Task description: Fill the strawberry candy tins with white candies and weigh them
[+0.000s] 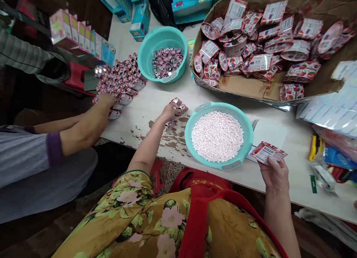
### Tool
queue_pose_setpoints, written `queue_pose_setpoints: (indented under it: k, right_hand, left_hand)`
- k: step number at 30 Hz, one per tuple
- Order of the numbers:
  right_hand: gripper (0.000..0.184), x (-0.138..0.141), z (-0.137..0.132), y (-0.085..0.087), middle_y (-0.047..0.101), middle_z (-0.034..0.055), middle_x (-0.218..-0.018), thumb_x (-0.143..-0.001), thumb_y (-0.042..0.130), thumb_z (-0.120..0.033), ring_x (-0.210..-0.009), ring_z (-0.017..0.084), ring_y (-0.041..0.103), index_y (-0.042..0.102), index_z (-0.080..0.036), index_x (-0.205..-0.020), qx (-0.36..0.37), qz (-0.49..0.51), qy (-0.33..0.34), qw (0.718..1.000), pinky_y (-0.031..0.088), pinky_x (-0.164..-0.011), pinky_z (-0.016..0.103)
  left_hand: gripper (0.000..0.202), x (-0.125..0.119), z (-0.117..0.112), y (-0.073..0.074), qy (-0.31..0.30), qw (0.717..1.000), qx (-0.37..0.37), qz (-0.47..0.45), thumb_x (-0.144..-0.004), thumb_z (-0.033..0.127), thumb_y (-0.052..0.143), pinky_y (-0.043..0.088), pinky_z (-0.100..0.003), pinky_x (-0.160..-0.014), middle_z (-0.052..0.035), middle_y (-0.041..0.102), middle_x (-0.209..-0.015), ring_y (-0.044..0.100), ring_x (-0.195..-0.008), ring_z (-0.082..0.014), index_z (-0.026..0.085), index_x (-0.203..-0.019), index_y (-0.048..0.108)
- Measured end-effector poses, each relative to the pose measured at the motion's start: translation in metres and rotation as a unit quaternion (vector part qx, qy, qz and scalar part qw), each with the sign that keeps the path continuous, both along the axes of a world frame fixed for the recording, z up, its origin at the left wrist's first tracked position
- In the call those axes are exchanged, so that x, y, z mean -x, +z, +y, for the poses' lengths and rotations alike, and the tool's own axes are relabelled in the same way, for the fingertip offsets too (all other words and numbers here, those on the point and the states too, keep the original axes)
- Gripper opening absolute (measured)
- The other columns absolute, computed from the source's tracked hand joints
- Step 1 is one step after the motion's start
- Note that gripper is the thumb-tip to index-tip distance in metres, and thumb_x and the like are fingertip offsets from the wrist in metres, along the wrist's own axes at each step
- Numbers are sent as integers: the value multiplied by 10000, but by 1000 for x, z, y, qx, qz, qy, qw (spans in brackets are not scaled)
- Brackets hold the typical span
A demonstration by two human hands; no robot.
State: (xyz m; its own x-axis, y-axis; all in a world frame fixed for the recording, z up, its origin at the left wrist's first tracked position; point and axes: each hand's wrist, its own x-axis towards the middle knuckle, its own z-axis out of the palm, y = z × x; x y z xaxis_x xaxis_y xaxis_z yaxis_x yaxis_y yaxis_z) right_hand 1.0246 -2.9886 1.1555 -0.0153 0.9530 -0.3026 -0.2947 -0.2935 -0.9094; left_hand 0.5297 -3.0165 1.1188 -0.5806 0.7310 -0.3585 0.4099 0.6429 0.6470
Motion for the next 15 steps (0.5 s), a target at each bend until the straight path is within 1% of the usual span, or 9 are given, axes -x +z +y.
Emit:
queue_pose_setpoints:
  k: [2, 4, 6, 9, 10, 11, 13, 14, 15]
  right_hand:
    - [450, 5, -2, 2, 750, 65, -1168, -621, 851, -278, -1092, 280, 717, 736, -267, -1057, 2, 2, 7, 1000, 568, -1011, 585]
    - [454, 8, -3, 2, 749, 64, -1171, -609, 858, -281, -1087, 280, 717, 735, -267, -1046, 8, 4, 2, 1000, 565, -1013, 585]
    - [451, 8, -4, 1, 749, 58, -1170, -599, 865, -281, -1076, 272, 717, 731, -268, -1029, 11, 4, -5, 1000, 564, -1014, 579]
    - [471, 4, -4, 1, 750, 41, -1134, -572, 877, -273, -1018, 252, 726, 715, -270, -1014, 9, 16, -5, 1000, 576, -995, 571]
    - [483, 2, -4, 1, 752, 28, -1107, -555, 883, -266, -982, 240, 730, 708, -275, -1005, 5, 23, -5, 1000, 584, -982, 564]
    - [494, 2, -3, 1, 752, 17, -1081, -538, 888, -259, -946, 229, 733, 700, -279, -995, 2, 26, -4, 1000, 593, -968, 553]
    - [508, 4, -3, 3, 751, 12, -1059, -518, 895, -258, -898, 219, 736, 683, -278, -979, -5, 16, 6, 1000, 609, -929, 531]
    - [515, 7, -3, 4, 751, 19, -1064, -517, 897, -265, -893, 223, 737, 675, -272, -982, -6, 3, 17, 1000, 614, -910, 522]
    - [523, 11, -3, 5, 752, 29, -1062, -517, 899, -274, -890, 228, 738, 669, -263, -986, -6, -13, 27, 1000, 617, -891, 510]
  left_hand:
    - [238, 1, 6, 1, -30, 998, 22, 50, -744, 213, 651, 369, -264, -675, -10, 586, -784, 505, -727, -163, 176, -976, 609]
    - [262, 1, 9, 1, -51, 996, 28, 72, -725, 191, 656, 360, -258, -681, 1, 582, -785, 497, -730, -159, 189, -982, 603]
    - [244, 1, 5, 5, -43, 997, 13, 68, -726, 177, 646, 360, -255, -681, 4, 582, -774, 490, -713, -151, 185, -966, 600]
    - [132, -6, -6, 18, -28, 998, -54, 30, -830, 226, 552, 383, -252, -670, -13, 585, -755, 482, -668, -136, 160, -935, 598]
    - [161, -13, -9, 23, -36, 996, -83, 4, -874, 260, 512, 394, -251, -662, -19, 590, -755, 483, -650, -131, 153, -954, 600]
    - [208, -23, -12, 28, -57, 993, -104, -28, -906, 297, 485, 409, -252, -657, -26, 602, -764, 491, -637, -130, 147, -989, 604]
    - [283, -53, -14, 34, -139, 981, -113, -79, -937, 358, 483, 454, -272, -692, -52, 651, -825, 547, -669, -145, 143, -1055, 625]
    - [299, -73, -14, 34, -190, 974, -94, -76, -942, 372, 499, 480, -297, -752, -77, 682, -896, 595, -745, -170, 144, -1073, 641]
    - [310, -95, -13, 31, -235, 968, -68, -53, -943, 376, 521, 491, -334, -845, -109, 702, -1007, 632, -875, -208, 143, -1096, 657]
